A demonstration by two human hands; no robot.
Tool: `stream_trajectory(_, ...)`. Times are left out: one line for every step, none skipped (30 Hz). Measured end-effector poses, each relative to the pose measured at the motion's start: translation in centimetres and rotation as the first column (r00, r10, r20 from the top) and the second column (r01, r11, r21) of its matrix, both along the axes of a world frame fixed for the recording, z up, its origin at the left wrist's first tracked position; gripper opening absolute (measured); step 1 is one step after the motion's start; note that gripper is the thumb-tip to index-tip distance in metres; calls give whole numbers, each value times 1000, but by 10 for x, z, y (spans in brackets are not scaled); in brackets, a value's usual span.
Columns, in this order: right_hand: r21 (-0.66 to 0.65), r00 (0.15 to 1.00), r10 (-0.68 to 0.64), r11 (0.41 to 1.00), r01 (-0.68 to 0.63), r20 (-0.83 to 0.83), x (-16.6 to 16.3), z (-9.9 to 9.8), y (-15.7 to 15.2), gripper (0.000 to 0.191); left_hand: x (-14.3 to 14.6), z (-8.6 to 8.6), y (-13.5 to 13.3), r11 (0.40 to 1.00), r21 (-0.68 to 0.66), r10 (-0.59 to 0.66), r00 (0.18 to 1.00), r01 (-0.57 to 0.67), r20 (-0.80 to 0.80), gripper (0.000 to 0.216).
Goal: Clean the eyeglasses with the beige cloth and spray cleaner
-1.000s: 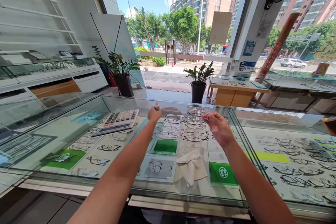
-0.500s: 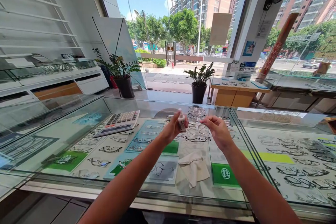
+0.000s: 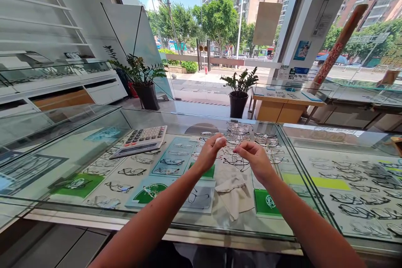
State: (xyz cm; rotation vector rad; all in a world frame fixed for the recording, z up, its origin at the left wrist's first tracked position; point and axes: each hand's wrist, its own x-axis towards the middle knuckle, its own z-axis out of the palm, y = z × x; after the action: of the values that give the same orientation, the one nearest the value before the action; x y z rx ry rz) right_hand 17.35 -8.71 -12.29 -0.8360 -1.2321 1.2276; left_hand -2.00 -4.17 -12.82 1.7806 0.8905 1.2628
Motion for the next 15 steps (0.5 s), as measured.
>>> stream_trajectory(-8, 1000, 7, 1000, -7, -3, -2, 0, -1, 35, 1, 0, -2, 1000, 5, 14, 1000, -14, -8, 58)
stream_trajectory(-15, 1000, 16, 1000, -16, -7, -4, 0, -3, 35, 1, 1, -3, 999, 8, 33, 999, -33, -15, 58)
stream_trajectory(-21, 1000, 27, 999, -27, -11, -5, -1, -4, 35, 2, 1, -4, 998, 10, 54, 998, -54, -22, 58)
stream_trajectory(-26, 999, 36, 999, -36, -16, -6, -1, -4, 36, 2, 1, -5, 997, 11, 73, 997, -72, -30, 58)
stream_trajectory(-31, 999, 43, 999, -44, -22, -7, -1, -5, 36, 2, 1, -5, 996, 10, 86, 996, -86, -37, 57)
stream_trajectory(-34, 999, 48, 998, -49, -26, -7, -1, -5, 35, 3, 0, -6, 996, 8, 94, 995, -94, -40, 56)
stream_trajectory(-36, 998, 48, 998, -49, -29, -7, -2, -5, 35, 3, 0, -6, 995, 6, 96, 995, -95, -42, 56)
stream_trajectory(-35, 999, 44, 998, -46, -30, -7, -2, -5, 34, 2, 0, -6, 996, 5, 94, 995, -94, -40, 55)
stream_trajectory(-34, 999, 39, 999, -40, -32, -7, -2, -4, 34, 2, 0, -6, 996, 8, 92, 995, -92, -37, 55)
stream_trajectory(-34, 999, 35, 999, -36, -36, -6, -3, -4, 34, 2, 0, -7, 996, 14, 93, 995, -92, -33, 54)
stream_trajectory(-36, 999, 35, 999, -36, -41, -6, -3, -4, 33, 2, 1, -7, 995, 23, 95, 995, -95, -31, 54)
stream_trajectory(-41, 998, 39, 998, -41, -52, -6, -3, -3, 33, 2, 1, -8, 995, 32, 98, 995, -97, -34, 53)
stream_trajectory(-50, 997, 46, 998, -50, -66, -6, -4, -3, 33, 2, 2, -9, 994, 40, 104, 994, -102, -40, 53)
stream_trajectory(-60, 995, 56, 996, -61, -81, -6, -4, -2, 33, 3, 3, -10, 993, 49, 111, 993, -108, -48, 53)
stream_trajectory(-71, 993, 63, 995, -69, -96, -6, -5, -2, 33, 3, 5, -12, 991, 59, 121, 991, -117, -57, 53)
